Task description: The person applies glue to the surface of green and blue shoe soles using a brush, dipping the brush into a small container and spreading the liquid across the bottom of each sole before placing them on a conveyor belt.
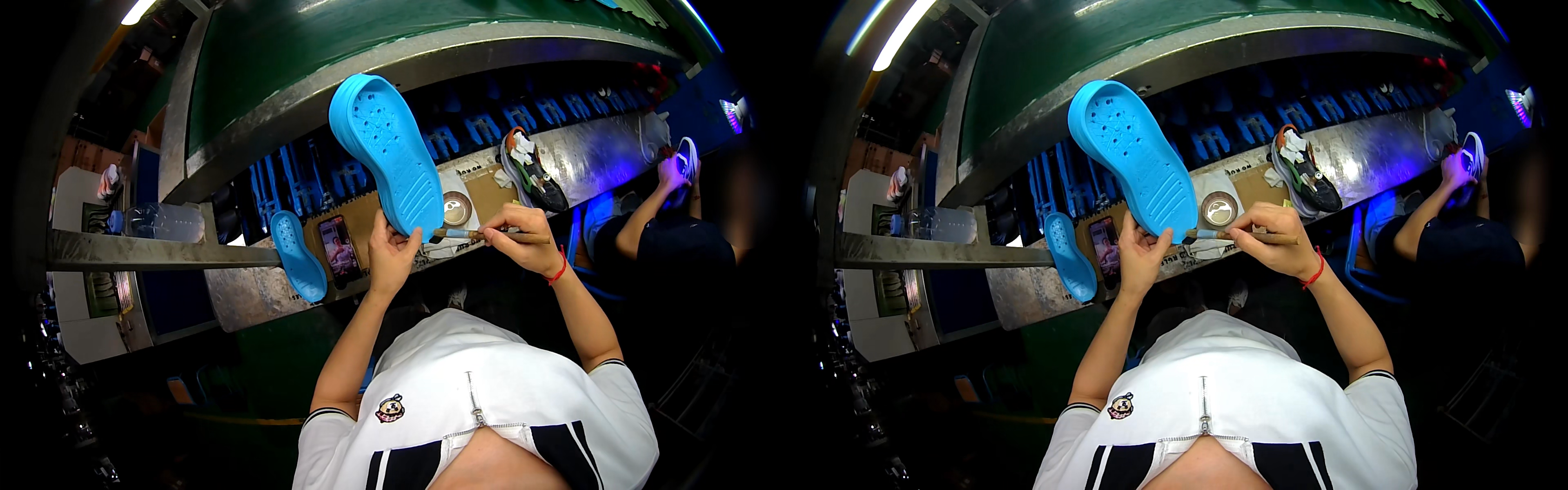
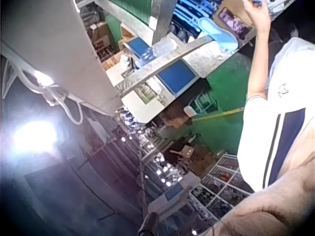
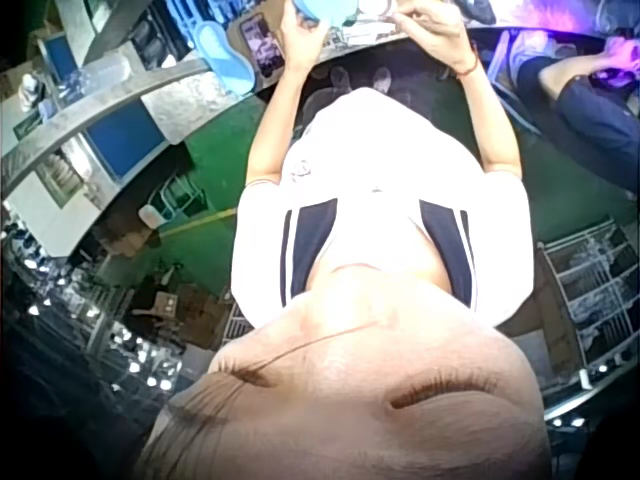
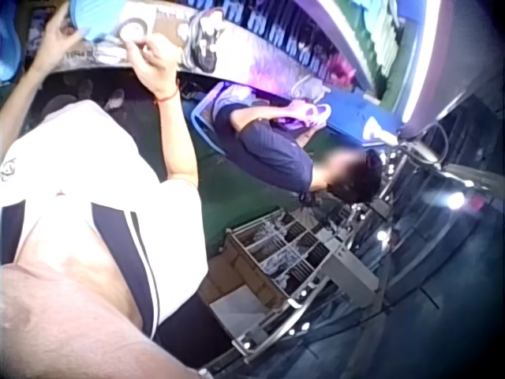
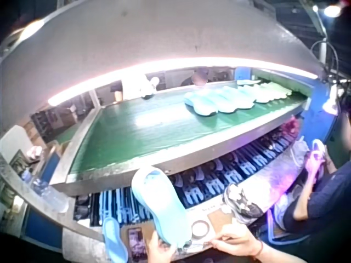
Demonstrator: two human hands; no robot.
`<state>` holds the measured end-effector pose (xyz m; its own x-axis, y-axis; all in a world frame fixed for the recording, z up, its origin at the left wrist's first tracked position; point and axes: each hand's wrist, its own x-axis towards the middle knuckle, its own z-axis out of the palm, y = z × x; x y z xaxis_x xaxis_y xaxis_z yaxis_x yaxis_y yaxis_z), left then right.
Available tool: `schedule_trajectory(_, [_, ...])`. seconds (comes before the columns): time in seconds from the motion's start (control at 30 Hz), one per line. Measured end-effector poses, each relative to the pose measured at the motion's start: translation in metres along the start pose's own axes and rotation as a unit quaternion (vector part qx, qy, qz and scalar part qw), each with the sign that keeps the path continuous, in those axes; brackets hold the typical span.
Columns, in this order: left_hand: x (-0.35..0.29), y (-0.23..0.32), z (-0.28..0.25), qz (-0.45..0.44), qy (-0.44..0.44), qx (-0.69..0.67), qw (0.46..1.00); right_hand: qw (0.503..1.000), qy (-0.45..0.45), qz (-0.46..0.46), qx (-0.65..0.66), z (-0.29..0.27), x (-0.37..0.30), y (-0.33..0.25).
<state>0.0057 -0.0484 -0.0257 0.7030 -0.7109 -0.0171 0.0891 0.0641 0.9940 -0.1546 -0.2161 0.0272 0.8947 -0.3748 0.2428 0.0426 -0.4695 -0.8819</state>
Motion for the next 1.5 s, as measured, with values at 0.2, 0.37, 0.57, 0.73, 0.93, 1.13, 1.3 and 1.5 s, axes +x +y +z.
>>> schedule_trajectory(0.2, [-0.001, 0.001, 0.0, -0.006, -0.004, 0.001, 1.0, 0.999, -0.014, -0.026, -0.013, -0.004, -0.002, 0.005])
schedule_trajectory(0.37, [-0.001, 0.001, 0.0, -0.006, -0.009, 0.005, 1.0, 0.997, -0.019, -0.063, -0.03, -0.003, 0.001, 0.004])
schedule_trajectory(0.57, [-0.005, 0.004, 0.0, -0.01, -0.01, 0.006, 1.0, 0.998, -0.009, -0.054, -0.033, -0.006, 0.002, 0.0])
schedule_trajectory(0.73, [-0.006, 0.003, -0.002, -0.006, -0.013, 0.011, 1.0, 0.995, -0.029, -0.079, -0.053, -0.005, 0.0, -0.005])
schedule_trajectory(0.93, [-0.006, 0.002, 0.0, -0.007, -0.008, 0.005, 1.0, 0.996, -0.02, -0.083, -0.023, 0.003, -0.003, -0.006])
schedule_trajectory(1.13, [-0.006, 0.001, 0.0, -0.022, -0.011, -0.004, 1.0, 0.996, -0.024, -0.073, -0.037, -0.002, -0.006, -0.003])
schedule_trajectory(1.3, [-0.006, 0.006, 0.002, -0.006, -0.013, 0.02, 1.0, 0.994, -0.01, -0.086, -0.059, -0.004, -0.004, 0.003])
schedule_trajectory(1.5, [-0.007, 0.004, 0.002, -0.006, -0.019, 0.014, 1.0, 0.995, 0.002, -0.085, -0.055, -0.009, -0.001, -0.003])
